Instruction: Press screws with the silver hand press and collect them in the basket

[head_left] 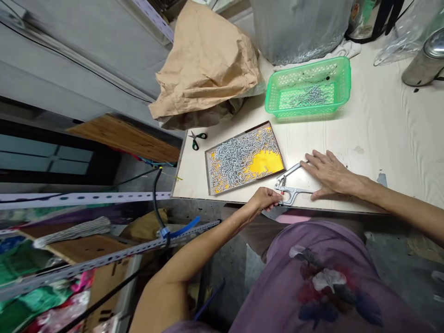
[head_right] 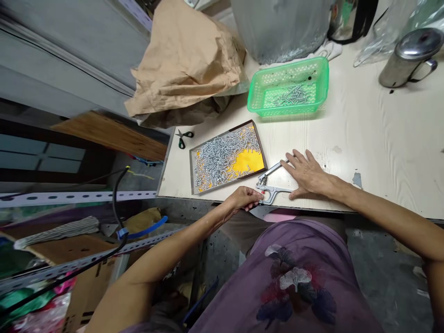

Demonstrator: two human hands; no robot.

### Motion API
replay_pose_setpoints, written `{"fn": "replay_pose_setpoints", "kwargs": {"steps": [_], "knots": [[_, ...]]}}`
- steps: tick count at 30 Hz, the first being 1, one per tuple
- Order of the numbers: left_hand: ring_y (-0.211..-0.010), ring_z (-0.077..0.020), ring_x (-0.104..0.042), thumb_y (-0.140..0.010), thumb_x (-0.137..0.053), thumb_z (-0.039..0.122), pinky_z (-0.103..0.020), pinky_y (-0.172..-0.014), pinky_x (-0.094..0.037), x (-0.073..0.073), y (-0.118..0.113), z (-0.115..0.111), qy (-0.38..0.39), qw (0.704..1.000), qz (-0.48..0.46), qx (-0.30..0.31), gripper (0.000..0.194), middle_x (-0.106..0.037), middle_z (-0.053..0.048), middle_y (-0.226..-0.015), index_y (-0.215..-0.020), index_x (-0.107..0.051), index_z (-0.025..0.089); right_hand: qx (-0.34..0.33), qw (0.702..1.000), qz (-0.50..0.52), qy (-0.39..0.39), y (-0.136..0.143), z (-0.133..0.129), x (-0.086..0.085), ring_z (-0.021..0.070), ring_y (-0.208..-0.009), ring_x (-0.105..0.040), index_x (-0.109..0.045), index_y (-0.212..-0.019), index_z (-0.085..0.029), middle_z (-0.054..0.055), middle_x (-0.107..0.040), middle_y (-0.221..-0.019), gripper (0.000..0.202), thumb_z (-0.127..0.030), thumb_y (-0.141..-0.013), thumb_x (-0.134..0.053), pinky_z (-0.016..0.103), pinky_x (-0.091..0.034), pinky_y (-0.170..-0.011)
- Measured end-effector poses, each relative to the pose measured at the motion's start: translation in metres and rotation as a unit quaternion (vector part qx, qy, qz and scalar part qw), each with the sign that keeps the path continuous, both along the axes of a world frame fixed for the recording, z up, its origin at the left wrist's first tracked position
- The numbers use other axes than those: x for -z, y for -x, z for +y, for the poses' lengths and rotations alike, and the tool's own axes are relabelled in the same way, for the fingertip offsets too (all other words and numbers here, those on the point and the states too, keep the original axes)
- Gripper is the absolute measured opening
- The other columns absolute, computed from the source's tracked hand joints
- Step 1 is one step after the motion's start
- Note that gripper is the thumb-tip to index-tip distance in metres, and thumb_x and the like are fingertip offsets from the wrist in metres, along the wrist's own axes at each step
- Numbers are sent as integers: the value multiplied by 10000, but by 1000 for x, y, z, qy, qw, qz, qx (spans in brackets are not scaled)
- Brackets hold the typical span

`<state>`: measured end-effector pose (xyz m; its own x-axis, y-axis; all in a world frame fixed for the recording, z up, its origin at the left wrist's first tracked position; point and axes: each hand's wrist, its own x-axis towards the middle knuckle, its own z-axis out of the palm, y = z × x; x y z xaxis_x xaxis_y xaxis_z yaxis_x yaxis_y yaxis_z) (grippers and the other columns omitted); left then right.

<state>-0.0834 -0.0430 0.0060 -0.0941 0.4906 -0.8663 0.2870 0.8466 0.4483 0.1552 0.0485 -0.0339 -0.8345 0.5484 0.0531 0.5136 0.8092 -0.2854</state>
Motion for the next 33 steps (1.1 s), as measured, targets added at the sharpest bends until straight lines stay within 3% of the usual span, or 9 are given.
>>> {"fn": "replay_pose_setpoints", "kwargs": {"steps": [7,12,16,18,21,25,29,33], "knots": [[-313,-10,-379,-691,-817,266,-127,-329,-297,0,0,-1,3,1000,-7,-6,283,-513,76,-435,-593,-597,119,10,1000,-28,-8,5,-9,-9,376,-1114,-507,-435,-1384,-181,183,-610,-1227,850,-608,-702,-709,587,-321,-976],[-332,-18,-393,-677,-827,294,-142,-348,-318,6,2,-4,2,1000,-8,-19,286,-530,65,-472,-632,-605,119,17,1000,-22,-9,4,-17,-15,325,-998,-532,-439,-1372,-207,140,-663,-1099,692,-494,-786,-668,542,-298,-957],[-404,-51,-439,-773,-739,359,-178,-428,-378,6,5,-13,-68,995,65,44,298,-537,38,-517,-645,-608,124,13,1000,-11,7,1,-22,-17,306,-976,-532,-421,-1388,-206,124,-681,-1058,631,-410,-830,-633,508,-290,-948],[-543,-101,-537,-839,-666,335,-218,-544,-449,4,4,-17,-190,961,161,117,244,-590,0,-611,-708,-635,131,10,1000,-7,11,0,-23,-17,300,-974,-534,-421,-1391,-203,119,-686,-1054,622,-371,-832,-635,498,-290,-944],[-863,-197,-608,-866,-642,309,-321,-784,-503,2,-6,-16,-373,858,251,247,168,-663,-73,-899,-933,-656,155,11,1000,-4,8,0,-26,-16,296,-974,-541,-433,-1386,-193,120,-689,-1058,605,-331,-834,-638,493,-289,-941],[-1157,-291,-517,-870,-641,352,-463,-977,-449,10,-30,1,-458,749,245,412,420,-572,-162,-1259,-1224,-529,156,18,1000,-4,-2,0,-30,-16,295,-967,-553,-404,-1410,-179,121,-694,-1026,633,-305,-836,-639,484,-302,-931],[-1158,-298,-501,-881,-615,344,-484,-993,-423,20,-44,23,-455,705,220,498,571,-520,-177,-1308,-1358,-382,135,32,999,0,2,-4,-34,-18,309,-984,-553,-338,-1449,-151,149,-668,-1070,753,-388,-815,-667,427,-382,-858],[-1088,-302,-508,-854,-646,395,-459,-935,-434,20,-46,34,-441,686,215,538,697,-533,-178,-1229,-1402,-328,103,78,997,-26,6,-10,-37,-21,325,-968,-542,-493,-1292,-103,181,-628,-1087,677,-430,-753,-740,406,-441,-780]]}}
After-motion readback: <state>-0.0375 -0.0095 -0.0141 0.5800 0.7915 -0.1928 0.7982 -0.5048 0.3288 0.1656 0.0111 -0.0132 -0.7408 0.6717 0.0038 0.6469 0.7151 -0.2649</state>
